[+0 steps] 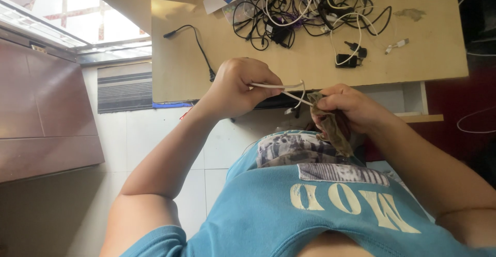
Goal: Untangling, cleaning with a cloth, and coiling various electronic charging cables and power cords.
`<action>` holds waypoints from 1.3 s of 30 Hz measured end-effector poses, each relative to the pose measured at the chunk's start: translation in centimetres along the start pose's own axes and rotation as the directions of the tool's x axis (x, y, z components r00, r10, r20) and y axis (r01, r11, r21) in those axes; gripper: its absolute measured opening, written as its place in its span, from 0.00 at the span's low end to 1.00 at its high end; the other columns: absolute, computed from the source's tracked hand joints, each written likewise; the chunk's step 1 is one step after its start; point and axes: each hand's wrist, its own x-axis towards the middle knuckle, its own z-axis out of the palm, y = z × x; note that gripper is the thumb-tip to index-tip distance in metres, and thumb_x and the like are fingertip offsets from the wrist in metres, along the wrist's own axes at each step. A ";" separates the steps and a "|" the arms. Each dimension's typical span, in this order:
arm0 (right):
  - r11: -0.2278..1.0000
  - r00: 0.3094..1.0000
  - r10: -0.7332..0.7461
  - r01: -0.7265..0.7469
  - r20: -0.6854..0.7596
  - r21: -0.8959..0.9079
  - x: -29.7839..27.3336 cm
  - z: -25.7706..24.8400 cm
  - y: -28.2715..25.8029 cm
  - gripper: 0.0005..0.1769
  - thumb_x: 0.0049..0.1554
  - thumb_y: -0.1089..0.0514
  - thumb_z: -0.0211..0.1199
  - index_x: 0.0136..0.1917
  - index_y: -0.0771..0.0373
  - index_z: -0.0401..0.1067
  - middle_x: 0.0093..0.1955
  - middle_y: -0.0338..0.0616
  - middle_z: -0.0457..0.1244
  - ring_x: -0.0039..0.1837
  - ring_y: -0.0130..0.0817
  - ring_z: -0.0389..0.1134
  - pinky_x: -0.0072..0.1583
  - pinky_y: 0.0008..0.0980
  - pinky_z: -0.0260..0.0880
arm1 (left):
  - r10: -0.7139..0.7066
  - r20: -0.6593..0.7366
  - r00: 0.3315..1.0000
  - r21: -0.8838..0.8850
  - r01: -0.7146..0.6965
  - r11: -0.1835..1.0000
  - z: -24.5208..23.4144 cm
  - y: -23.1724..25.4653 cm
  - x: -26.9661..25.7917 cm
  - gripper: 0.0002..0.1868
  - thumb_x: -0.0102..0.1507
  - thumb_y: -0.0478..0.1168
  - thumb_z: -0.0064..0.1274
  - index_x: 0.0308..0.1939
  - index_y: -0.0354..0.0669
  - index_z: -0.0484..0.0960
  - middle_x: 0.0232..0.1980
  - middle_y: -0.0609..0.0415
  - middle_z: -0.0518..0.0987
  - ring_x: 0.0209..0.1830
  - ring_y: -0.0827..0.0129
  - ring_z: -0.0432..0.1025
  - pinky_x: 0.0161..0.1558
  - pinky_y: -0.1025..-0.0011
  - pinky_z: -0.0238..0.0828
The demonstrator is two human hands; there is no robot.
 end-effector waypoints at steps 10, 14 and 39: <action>0.955 0.974 -0.227 0.227 0.020 -0.193 2.4 3.5 -1.9 0.13 0.65 0.56 0.55 0.53 0.68 0.74 0.45 0.39 0.67 0.46 0.27 0.67 0.50 0.28 0.68 | -0.028 0.041 0.999 0.032 0.027 0.999 0.8 0.7 1.4 0.04 0.58 0.35 0.66 0.35 0.41 0.87 0.32 0.52 0.82 0.33 0.59 0.76 0.34 0.66 0.72; 0.915 0.966 -0.252 0.260 0.067 -0.308 1.2 2.4 -1.8 0.13 0.64 0.57 0.56 0.53 0.69 0.74 0.45 0.37 0.67 0.47 0.24 0.66 0.52 0.26 0.69 | -0.019 -0.008 1.000 0.017 0.019 1.000 -1.5 -0.2 0.9 0.04 0.59 0.36 0.66 0.37 0.41 0.87 0.34 0.53 0.83 0.34 0.62 0.77 0.36 0.68 0.73; 0.817 0.970 -0.113 0.214 0.215 -0.536 -0.3 1.6 -5.1 0.15 0.61 0.50 0.58 0.47 0.63 0.77 0.37 0.35 0.68 0.39 0.23 0.67 0.40 0.26 0.68 | -0.262 -0.036 0.964 -0.103 0.257 0.961 -4.6 -3.4 0.1 0.03 0.60 0.33 0.65 0.37 0.38 0.87 0.34 0.55 0.83 0.33 0.76 0.77 0.35 0.76 0.74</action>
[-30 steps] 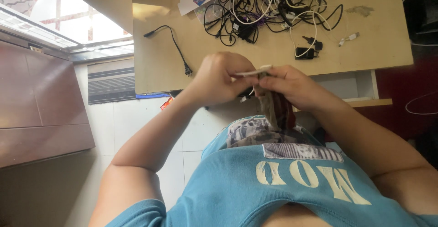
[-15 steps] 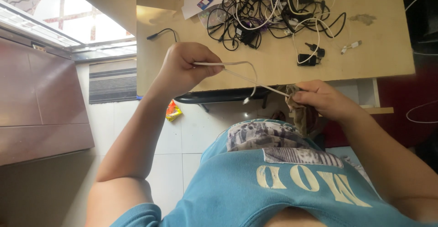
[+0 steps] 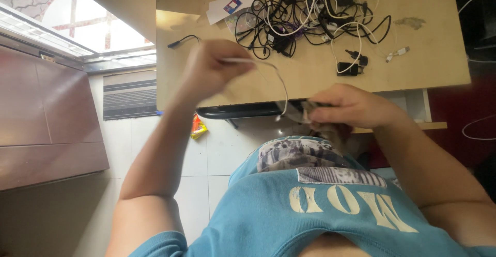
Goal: Untangling, cleaning with a cloth, and coiling various electronic charging cables and power cords.
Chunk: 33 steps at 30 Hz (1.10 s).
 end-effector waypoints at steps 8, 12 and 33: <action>0.979 0.980 0.164 -0.148 -0.109 0.139 -4.6 -3.7 6.8 0.15 0.62 0.55 0.59 0.50 0.70 0.77 0.42 0.38 0.67 0.46 0.26 0.64 0.49 0.28 0.66 | -0.084 0.050 0.995 -0.120 0.089 0.989 -2.5 -1.5 -2.1 0.04 0.61 0.32 0.64 0.39 0.35 0.88 0.35 0.54 0.85 0.34 0.76 0.77 0.37 0.76 0.73; 0.962 0.975 0.202 -0.179 -0.097 0.205 -4.9 -4.8 8.7 0.15 0.63 0.56 0.57 0.51 0.70 0.77 0.45 0.43 0.70 0.48 0.30 0.68 0.51 0.30 0.69 | -0.111 -0.024 0.994 0.009 0.111 0.994 -2.5 -1.3 -2.4 0.05 0.59 0.34 0.65 0.38 0.37 0.88 0.34 0.55 0.85 0.34 0.75 0.78 0.37 0.76 0.74; 0.868 0.852 -0.448 0.340 -0.272 -0.362 10.3 2.4 4.9 0.15 0.63 0.65 0.59 0.63 0.66 0.69 0.65 0.49 0.62 0.67 0.39 0.61 0.64 0.38 0.63 | 0.092 -0.163 0.982 0.065 -0.082 0.995 3.5 3.3 -5.2 0.12 0.65 0.43 0.61 0.50 0.43 0.89 0.40 0.56 0.81 0.35 0.72 0.73 0.37 0.73 0.69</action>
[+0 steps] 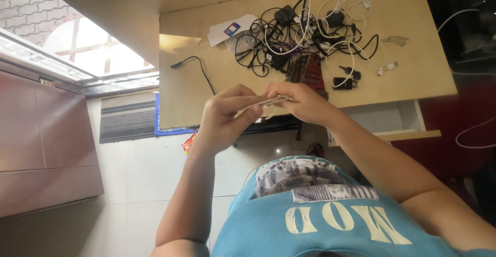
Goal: Untangling, cleaning with a cloth, and coiling various electronic charging cables and power cords.
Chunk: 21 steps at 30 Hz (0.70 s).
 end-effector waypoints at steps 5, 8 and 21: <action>0.939 0.976 0.219 -0.212 0.004 0.272 -2.6 1.8 0.5 0.07 0.70 0.65 0.54 0.60 0.64 0.71 0.47 0.38 0.64 0.50 0.30 0.65 0.53 0.32 0.68 | 0.041 -0.005 0.999 -0.253 -0.041 0.967 -3.0 2.1 -3.2 0.13 0.68 0.41 0.58 0.49 0.33 0.87 0.39 0.55 0.79 0.36 0.74 0.72 0.36 0.74 0.66; 0.876 0.978 0.176 -0.207 0.111 0.435 -4.5 2.2 -4.8 0.13 0.70 0.65 0.53 0.66 0.63 0.69 0.46 0.38 0.63 0.48 0.29 0.65 0.52 0.29 0.69 | 0.007 0.040 0.999 -0.427 0.011 0.904 -4.4 1.1 -4.9 0.14 0.68 0.41 0.57 0.46 0.29 0.85 0.39 0.54 0.78 0.38 0.74 0.71 0.38 0.75 0.64; 0.644 0.636 0.743 -0.592 0.210 -0.484 -21.6 -0.1 -7.5 0.41 0.54 0.63 0.66 0.78 0.42 0.59 0.80 0.36 0.55 0.75 0.38 0.61 0.71 0.34 0.63 | -0.423 0.382 0.822 -0.382 0.557 0.737 7.3 -5.2 -6.4 0.15 0.65 0.39 0.45 0.40 0.30 0.84 0.25 0.60 0.73 0.27 0.76 0.66 0.31 0.76 0.63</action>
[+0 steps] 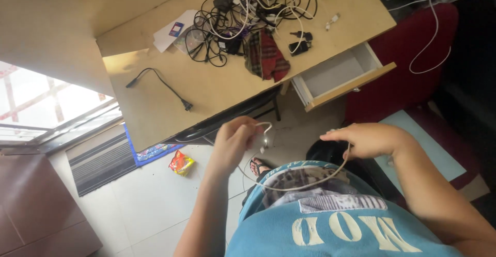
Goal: Untangling, cleaning with a cloth, and coiling various electronic charging cables and power cords.
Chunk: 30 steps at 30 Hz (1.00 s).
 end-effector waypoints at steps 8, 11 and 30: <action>0.487 0.832 -0.522 0.470 -0.187 0.736 -1.1 -0.1 -2.5 0.40 0.59 0.48 0.61 0.79 0.62 0.55 0.77 0.48 0.58 0.76 0.43 0.60 0.72 0.43 0.64 | -0.082 0.253 0.964 -0.287 0.155 0.945 10.4 0.9 0.8 0.11 0.66 0.38 0.48 0.46 0.34 0.80 0.31 0.59 0.76 0.33 0.74 0.69 0.39 0.75 0.68; -0.046 0.842 -0.331 0.436 -0.425 0.899 -1.1 1.2 -0.5 0.34 0.66 0.41 0.50 0.73 0.70 0.61 0.66 0.53 0.65 0.68 0.45 0.67 0.71 0.43 0.65 | -0.034 0.229 0.973 0.027 0.029 0.999 15.1 3.1 0.2 0.10 0.64 0.40 0.52 0.45 0.38 0.82 0.30 0.58 0.77 0.32 0.73 0.71 0.37 0.73 0.68; 0.772 0.453 -0.069 0.589 -0.889 0.240 -17.1 -4.2 10.3 0.11 0.68 0.56 0.57 0.50 0.65 0.73 0.41 0.34 0.65 0.42 0.19 0.61 0.45 0.20 0.63 | 0.106 0.560 0.821 -0.044 -0.099 0.994 22.9 1.7 0.7 0.15 0.75 0.47 0.45 0.45 0.39 0.78 0.36 0.59 0.78 0.41 0.73 0.73 0.49 0.72 0.72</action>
